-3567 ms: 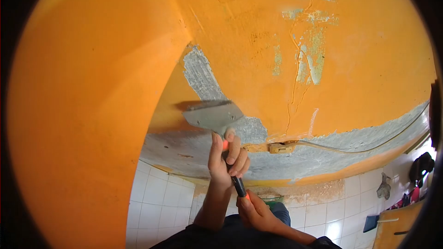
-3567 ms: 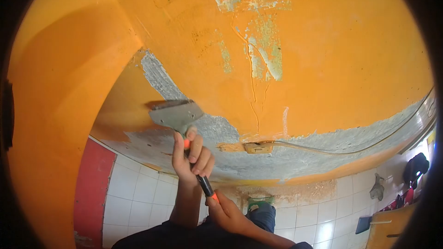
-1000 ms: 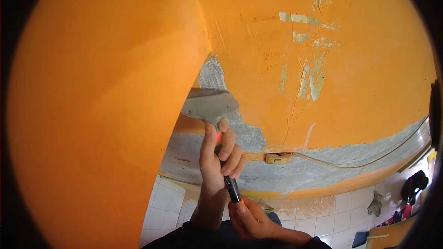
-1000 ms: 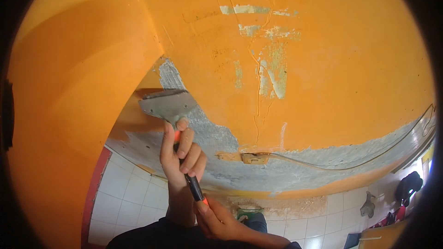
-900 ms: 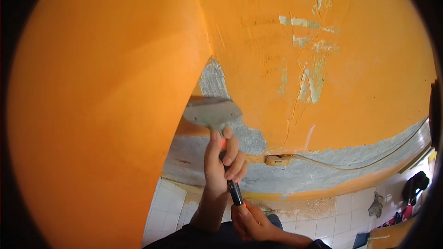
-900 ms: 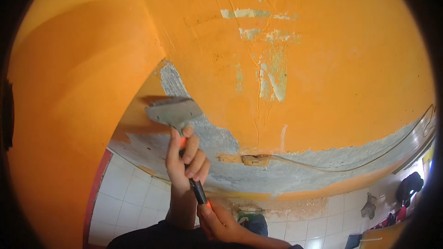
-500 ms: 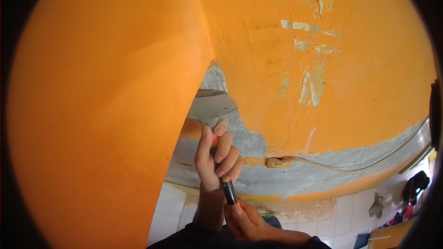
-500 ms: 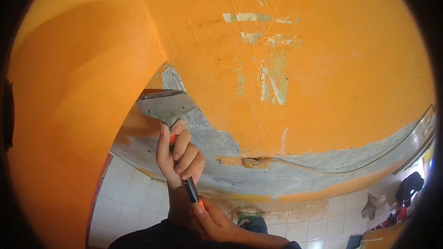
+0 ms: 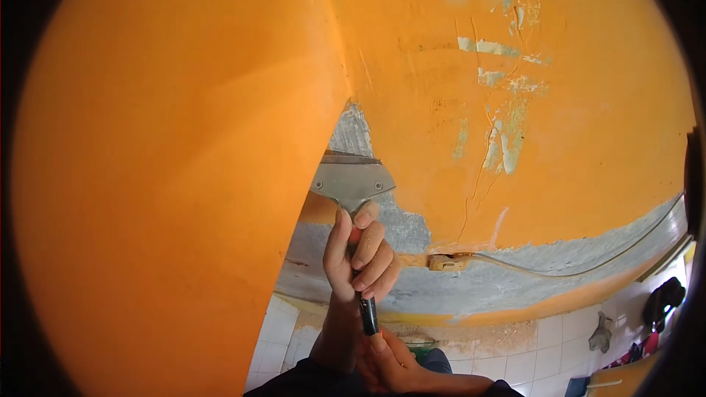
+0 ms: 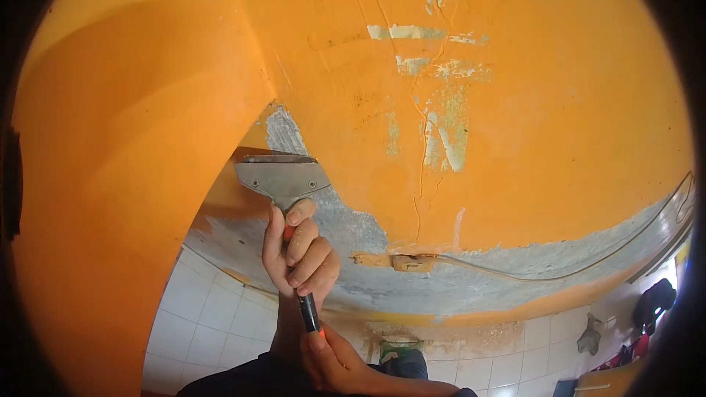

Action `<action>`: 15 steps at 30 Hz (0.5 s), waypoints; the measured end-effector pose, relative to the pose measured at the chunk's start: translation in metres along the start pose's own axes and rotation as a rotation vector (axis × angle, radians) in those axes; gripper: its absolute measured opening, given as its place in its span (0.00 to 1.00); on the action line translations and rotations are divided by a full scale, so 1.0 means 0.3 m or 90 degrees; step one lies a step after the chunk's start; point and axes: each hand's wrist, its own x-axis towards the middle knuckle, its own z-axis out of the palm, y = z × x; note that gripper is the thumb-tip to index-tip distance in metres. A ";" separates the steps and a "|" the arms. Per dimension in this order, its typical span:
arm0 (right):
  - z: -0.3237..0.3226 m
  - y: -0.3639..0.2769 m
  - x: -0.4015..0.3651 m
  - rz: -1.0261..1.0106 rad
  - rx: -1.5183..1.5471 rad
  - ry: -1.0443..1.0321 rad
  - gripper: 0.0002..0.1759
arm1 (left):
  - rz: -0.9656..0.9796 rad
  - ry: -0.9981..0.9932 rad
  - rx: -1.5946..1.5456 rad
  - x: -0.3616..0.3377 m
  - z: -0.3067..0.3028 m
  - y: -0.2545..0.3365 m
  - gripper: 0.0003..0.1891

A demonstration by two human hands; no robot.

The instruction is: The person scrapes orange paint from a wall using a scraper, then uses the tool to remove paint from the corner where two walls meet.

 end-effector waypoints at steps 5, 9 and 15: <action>-0.015 0.014 0.007 0.022 0.025 -0.048 0.27 | 0.013 0.020 0.038 0.019 0.025 0.015 0.18; -0.012 -0.008 0.000 0.026 0.043 -0.045 0.24 | 0.011 0.022 0.045 -0.002 0.019 0.004 0.18; 0.030 0.022 0.010 -0.020 0.058 0.009 0.22 | 0.000 0.039 0.046 -0.009 0.026 0.002 0.17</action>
